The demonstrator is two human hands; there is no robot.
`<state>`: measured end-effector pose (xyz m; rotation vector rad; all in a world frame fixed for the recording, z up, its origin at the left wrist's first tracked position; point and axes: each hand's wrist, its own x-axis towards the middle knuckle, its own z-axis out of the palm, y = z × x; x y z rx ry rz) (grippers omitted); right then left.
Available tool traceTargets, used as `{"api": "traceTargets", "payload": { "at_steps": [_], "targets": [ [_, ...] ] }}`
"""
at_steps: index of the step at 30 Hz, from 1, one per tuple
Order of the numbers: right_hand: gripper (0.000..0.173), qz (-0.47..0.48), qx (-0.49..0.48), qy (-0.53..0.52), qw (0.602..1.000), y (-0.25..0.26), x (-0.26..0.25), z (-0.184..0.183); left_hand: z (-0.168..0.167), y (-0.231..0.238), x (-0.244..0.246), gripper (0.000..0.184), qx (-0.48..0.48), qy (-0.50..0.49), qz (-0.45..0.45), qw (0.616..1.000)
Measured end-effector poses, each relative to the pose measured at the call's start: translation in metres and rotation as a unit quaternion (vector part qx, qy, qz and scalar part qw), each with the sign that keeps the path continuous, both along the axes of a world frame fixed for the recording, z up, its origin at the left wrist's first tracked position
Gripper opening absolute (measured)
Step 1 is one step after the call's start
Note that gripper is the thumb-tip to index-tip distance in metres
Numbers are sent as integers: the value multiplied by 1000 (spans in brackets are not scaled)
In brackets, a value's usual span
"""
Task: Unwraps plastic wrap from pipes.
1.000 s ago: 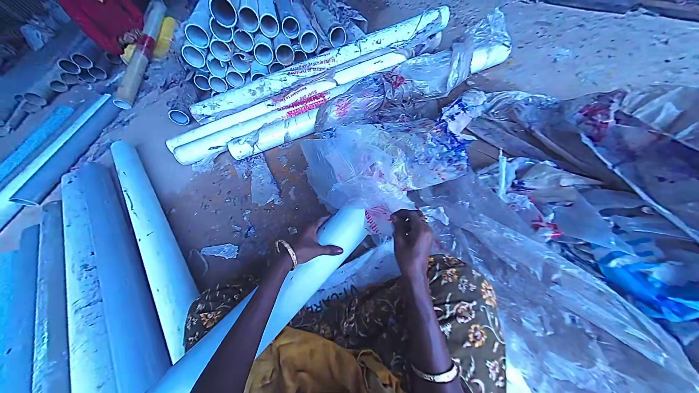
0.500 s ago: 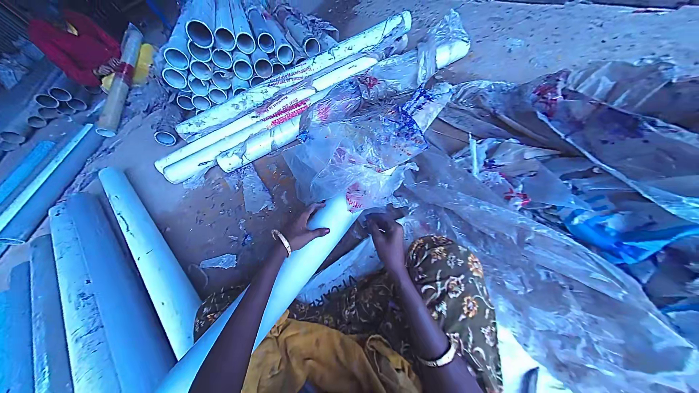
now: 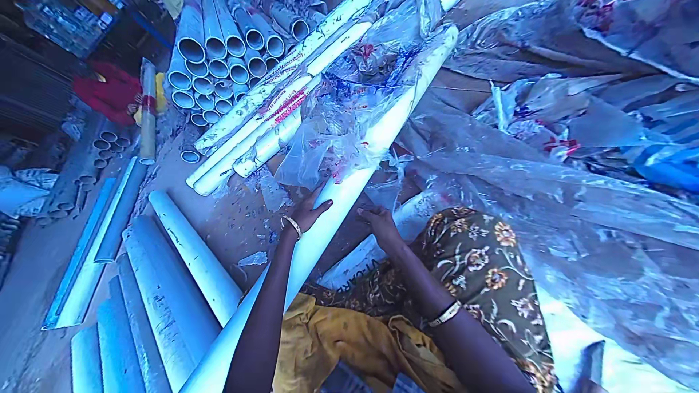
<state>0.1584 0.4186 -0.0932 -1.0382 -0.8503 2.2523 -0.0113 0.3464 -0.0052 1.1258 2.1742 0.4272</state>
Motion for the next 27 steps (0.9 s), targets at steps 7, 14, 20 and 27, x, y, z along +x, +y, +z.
{"api": "traceTargets", "payload": {
  "at_steps": [7, 14, 20, 27],
  "targets": [
    [87, 114, -124, 179, 969, -46, -50, -13, -4, -5, -7, 48, 89, 164, -76, 980],
    [92, 88, -114, 130, 981, -47, -47, 8, 19, 23, 64, 27, -29, 397, -101, 912],
    [97, 55, -63, 80, 993, -52, -52, 18, 43, 36, 60, 25, -121, 364, -93, 919],
    [98, 57, -6, 33, 998, -55, -53, 22, 51, 46, 58, 27, -181, 355, -93, 912]
  ]
}}
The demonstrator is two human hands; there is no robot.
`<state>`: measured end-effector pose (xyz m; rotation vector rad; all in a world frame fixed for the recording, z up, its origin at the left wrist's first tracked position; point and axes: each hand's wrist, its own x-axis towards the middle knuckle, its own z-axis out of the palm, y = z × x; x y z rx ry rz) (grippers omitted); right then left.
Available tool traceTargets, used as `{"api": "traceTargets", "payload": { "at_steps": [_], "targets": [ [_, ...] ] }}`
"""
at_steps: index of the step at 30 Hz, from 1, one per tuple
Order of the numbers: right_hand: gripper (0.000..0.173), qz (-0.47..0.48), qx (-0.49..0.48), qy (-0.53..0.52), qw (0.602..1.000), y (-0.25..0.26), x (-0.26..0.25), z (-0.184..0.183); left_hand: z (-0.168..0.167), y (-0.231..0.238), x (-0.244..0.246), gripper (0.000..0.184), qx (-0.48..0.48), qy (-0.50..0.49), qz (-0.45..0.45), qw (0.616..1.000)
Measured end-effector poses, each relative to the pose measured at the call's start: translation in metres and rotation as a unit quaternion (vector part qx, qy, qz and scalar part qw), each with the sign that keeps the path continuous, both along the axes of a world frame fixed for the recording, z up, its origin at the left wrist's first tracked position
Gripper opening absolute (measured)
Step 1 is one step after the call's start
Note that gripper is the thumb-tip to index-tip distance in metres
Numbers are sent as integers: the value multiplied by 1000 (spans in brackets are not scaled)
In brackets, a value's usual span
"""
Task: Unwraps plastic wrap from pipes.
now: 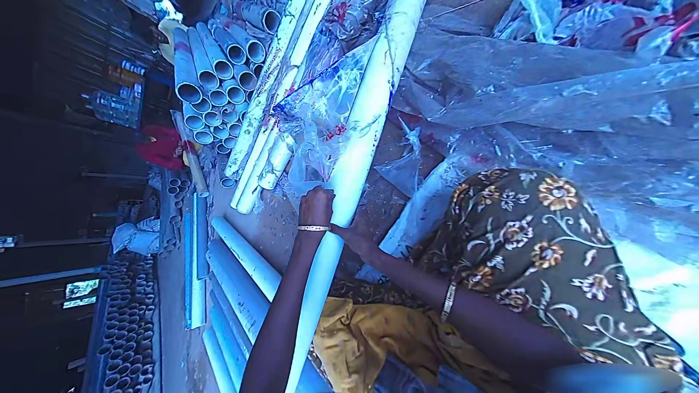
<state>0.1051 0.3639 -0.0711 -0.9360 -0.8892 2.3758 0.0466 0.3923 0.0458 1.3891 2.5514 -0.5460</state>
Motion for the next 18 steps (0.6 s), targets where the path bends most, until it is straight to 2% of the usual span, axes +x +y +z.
{"api": "traceTargets", "payload": {
  "at_steps": [8, 15, 18],
  "targets": [
    [102, 3, 4, 20, 1000, -1, -4, -11, -4, 25, 17, 22, -141, 69, 0, 988],
    [101, 0, -7, 39, 999, -2, -5, -13, -7, 30, 20, 16, -140, 87, 13, 986],
    [107, 8, -13, 40, 999, -2, -5, -13, -8, 35, 19, 13, -144, 89, -2, 986]
  ]
}}
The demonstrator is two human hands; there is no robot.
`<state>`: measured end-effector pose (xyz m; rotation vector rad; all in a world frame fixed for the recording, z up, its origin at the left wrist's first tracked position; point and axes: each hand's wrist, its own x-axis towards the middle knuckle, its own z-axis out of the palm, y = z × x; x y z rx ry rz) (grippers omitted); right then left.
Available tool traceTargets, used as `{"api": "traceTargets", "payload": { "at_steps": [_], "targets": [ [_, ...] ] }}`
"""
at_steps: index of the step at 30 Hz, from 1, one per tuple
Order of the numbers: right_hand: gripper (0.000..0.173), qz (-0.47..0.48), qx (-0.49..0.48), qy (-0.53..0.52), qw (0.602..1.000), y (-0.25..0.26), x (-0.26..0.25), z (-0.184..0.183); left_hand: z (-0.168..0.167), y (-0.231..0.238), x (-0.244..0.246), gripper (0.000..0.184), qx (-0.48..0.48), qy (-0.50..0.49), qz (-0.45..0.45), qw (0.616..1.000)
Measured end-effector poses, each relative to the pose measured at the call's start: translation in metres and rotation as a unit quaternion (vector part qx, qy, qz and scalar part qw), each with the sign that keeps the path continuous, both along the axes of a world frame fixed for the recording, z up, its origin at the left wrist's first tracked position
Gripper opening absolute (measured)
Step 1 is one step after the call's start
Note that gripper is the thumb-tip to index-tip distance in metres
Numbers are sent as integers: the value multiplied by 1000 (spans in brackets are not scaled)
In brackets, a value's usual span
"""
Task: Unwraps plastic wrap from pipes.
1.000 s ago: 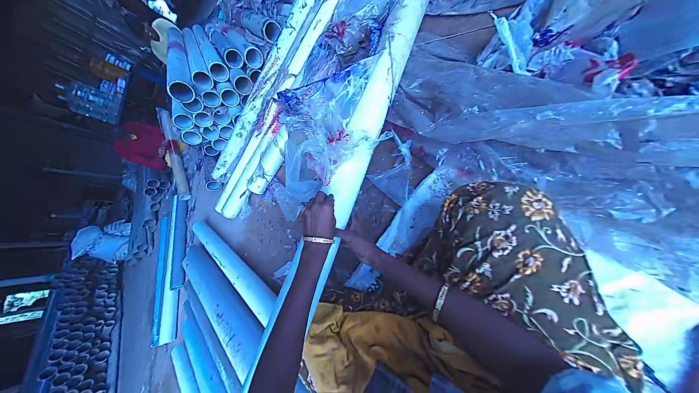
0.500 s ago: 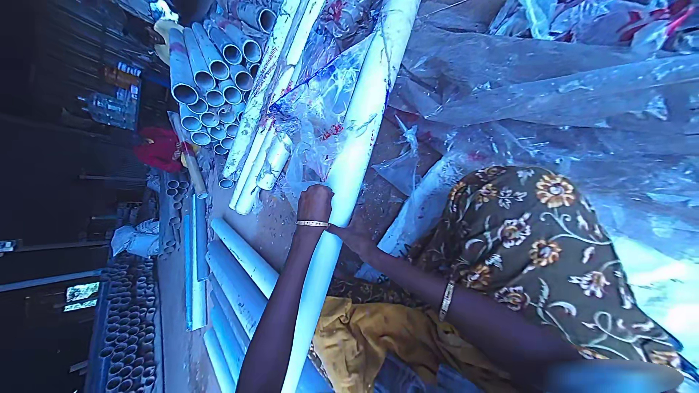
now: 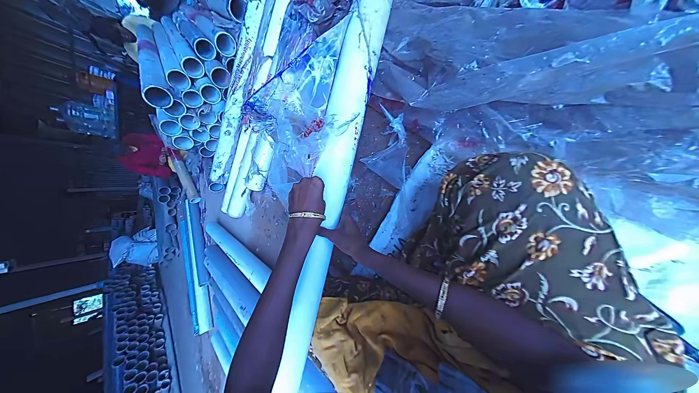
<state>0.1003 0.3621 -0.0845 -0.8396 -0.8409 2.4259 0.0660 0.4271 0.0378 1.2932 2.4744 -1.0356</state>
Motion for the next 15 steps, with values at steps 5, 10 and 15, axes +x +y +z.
{"api": "traceTargets", "payload": {
  "at_steps": [5, 10, 15],
  "targets": [
    [108, 24, 2, -12, 1000, 3, 2, 2, -2, -5, -8, 13, 21, 0, -24, 1000],
    [106, 25, 1, -9, 1000, 4, 3, 2, 6, -8, -18, 22, 50, -39, -3, 998],
    [104, -9, -9, 18, 1000, -1, 0, -2, 0, -2, 11, 17, 20, 1, 31, 999]
  ]
}}
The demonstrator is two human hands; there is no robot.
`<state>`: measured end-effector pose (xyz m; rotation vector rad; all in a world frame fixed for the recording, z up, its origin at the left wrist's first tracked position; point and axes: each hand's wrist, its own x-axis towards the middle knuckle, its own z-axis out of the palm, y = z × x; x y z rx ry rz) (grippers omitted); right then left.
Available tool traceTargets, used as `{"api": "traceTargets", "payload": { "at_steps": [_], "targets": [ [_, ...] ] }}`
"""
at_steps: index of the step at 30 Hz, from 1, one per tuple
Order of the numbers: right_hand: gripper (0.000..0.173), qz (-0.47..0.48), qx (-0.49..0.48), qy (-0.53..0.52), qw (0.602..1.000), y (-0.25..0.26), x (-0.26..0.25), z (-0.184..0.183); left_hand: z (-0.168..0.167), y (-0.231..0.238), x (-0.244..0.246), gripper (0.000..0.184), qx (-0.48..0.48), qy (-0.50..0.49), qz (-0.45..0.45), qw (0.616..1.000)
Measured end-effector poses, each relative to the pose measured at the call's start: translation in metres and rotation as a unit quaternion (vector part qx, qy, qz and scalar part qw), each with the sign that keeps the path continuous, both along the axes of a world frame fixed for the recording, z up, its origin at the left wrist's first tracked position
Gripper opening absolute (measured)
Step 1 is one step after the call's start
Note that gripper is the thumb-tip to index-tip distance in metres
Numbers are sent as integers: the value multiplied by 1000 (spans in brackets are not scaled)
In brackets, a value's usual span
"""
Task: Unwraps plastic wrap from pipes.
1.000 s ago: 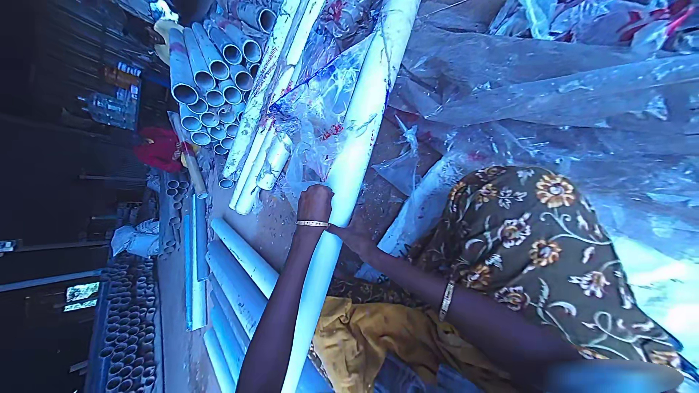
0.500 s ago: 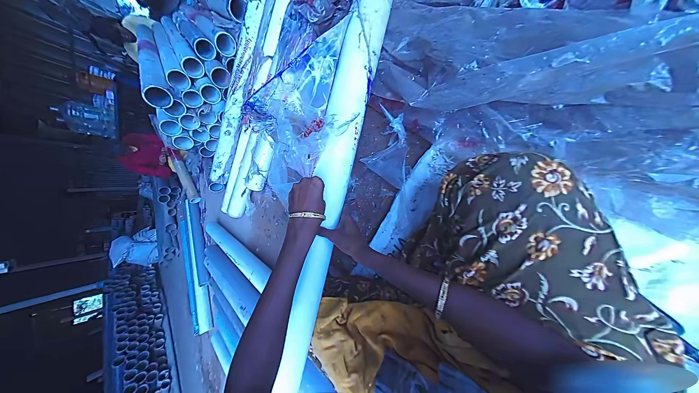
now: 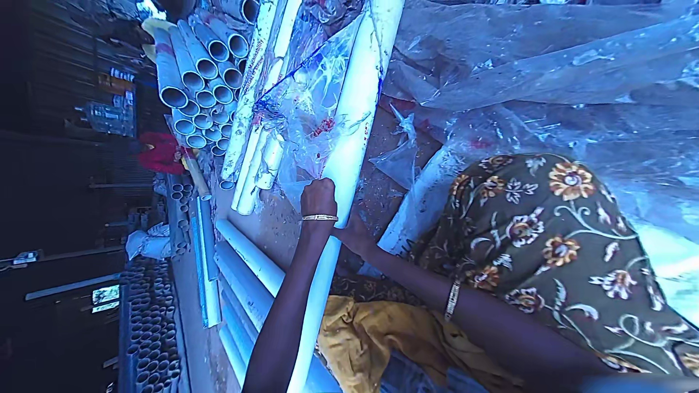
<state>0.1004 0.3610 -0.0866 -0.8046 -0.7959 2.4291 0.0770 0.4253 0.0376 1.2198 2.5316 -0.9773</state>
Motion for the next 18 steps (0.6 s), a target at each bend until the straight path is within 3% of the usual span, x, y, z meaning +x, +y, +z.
{"api": "traceTargets", "payload": {
  "at_steps": [10, 18],
  "targets": [
    [104, 3, 19, -17, 1000, 0, 2, 1, 2, 10, 8, 16, -26, 3, 13, 1000],
    [93, -8, 19, -3, 1000, -1, 3, 0, -11, -6, 8, 14, 34, 19, -8, 999]
  ]
}}
